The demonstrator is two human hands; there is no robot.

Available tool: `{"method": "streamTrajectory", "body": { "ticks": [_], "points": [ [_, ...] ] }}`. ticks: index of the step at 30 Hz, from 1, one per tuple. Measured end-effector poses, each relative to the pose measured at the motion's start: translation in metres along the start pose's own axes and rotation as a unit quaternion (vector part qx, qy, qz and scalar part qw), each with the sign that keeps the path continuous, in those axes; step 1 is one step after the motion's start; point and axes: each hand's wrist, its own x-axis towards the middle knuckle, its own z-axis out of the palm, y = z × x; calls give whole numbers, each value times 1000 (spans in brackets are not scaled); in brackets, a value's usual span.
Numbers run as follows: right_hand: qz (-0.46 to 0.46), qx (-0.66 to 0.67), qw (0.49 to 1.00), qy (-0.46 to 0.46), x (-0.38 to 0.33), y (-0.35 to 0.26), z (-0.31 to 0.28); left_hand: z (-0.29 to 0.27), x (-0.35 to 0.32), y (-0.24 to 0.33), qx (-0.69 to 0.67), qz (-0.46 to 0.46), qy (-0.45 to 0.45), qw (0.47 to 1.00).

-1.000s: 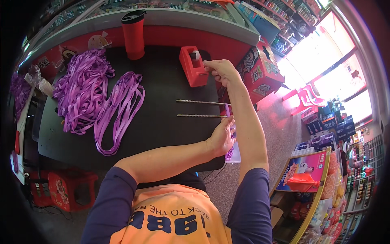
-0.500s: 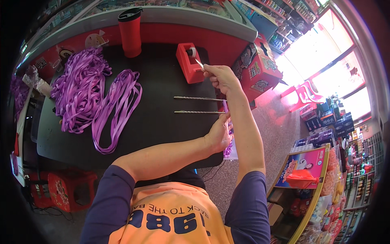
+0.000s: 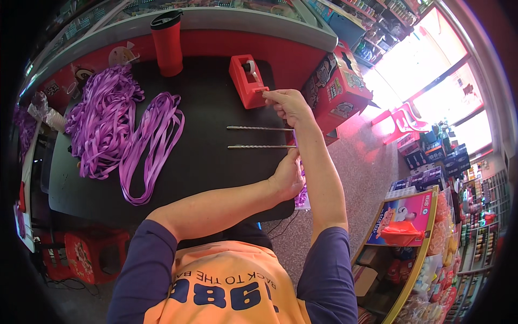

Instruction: The person wraps purple ribbon strips around a pair of parallel metal rods to create loops or bows for packaging.

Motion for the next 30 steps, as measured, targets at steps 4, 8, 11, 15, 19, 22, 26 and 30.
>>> {"method": "streamTrajectory", "body": {
  "ticks": [4,8,11,15,19,22,26,30],
  "points": [
    [-22,-36,999,23,-1,0,6,-2,3,-1,-11,16,-9,1000],
    [-77,-100,990,58,0,3,11,-7,9,-7,-35,23,-11,999],
    [-179,-258,945,92,10,13,5,-11,11,-5,-37,4,-42,998],
    [-128,-261,956,45,-30,-8,4,-2,1,-2,4,11,45,999],
    [-46,-214,976,13,-84,-14,-36,-4,2,-5,6,4,47,999],
    [-23,-224,974,14,-117,-5,-60,-7,4,-3,18,9,36,999],
    [-26,-330,943,34,-145,5,-72,-6,3,0,83,9,28,996],
    [-22,-362,931,47,-159,9,-68,-2,-2,2,94,16,13,995]
  ]
}}
